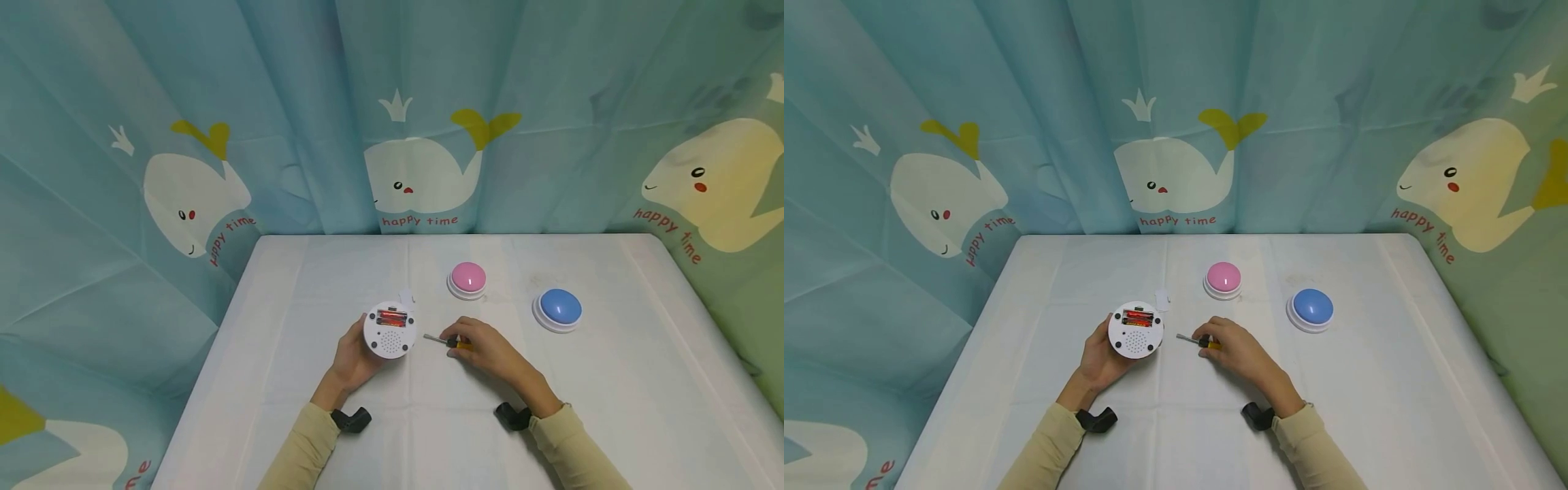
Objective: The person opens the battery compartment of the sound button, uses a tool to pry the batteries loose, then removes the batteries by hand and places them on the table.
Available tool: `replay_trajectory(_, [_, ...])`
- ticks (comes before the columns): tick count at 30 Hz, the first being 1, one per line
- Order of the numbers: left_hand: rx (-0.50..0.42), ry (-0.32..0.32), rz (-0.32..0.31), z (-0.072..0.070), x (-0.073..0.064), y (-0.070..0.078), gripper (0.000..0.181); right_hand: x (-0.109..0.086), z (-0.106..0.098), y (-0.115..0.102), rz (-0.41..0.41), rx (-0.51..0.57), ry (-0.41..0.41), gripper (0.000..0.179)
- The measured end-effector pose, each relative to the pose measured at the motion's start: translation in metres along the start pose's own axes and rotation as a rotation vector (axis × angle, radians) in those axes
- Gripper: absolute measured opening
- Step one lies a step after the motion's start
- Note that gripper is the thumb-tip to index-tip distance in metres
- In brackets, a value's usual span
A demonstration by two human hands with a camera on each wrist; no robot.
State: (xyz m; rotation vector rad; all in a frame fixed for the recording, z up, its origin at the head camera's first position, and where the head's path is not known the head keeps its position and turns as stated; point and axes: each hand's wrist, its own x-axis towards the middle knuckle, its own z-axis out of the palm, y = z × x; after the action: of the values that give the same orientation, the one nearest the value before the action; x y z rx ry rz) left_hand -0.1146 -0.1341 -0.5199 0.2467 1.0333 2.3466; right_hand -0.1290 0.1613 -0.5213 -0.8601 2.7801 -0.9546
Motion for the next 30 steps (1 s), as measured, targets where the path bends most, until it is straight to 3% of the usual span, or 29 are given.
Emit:
replay_trajectory(10, [0.003, 0.026, -0.018, 0.001, 0.0, 0.0, 0.048, 0.005, -0.001, -0.006, -0.018, -0.014, 0.044, 0.02])
replay_trajectory(20, [0.032, 0.063, -0.055, 0.001, 0.003, -0.001, 0.073, 0.013, -0.001, -0.025, -0.08, 0.089, 0.209, 0.014])
replay_trajectory(30, [0.054, 0.039, -0.073, -0.004, 0.006, -0.004, 0.074, 0.022, 0.004, -0.035, -0.218, 0.185, 0.366, 0.025])
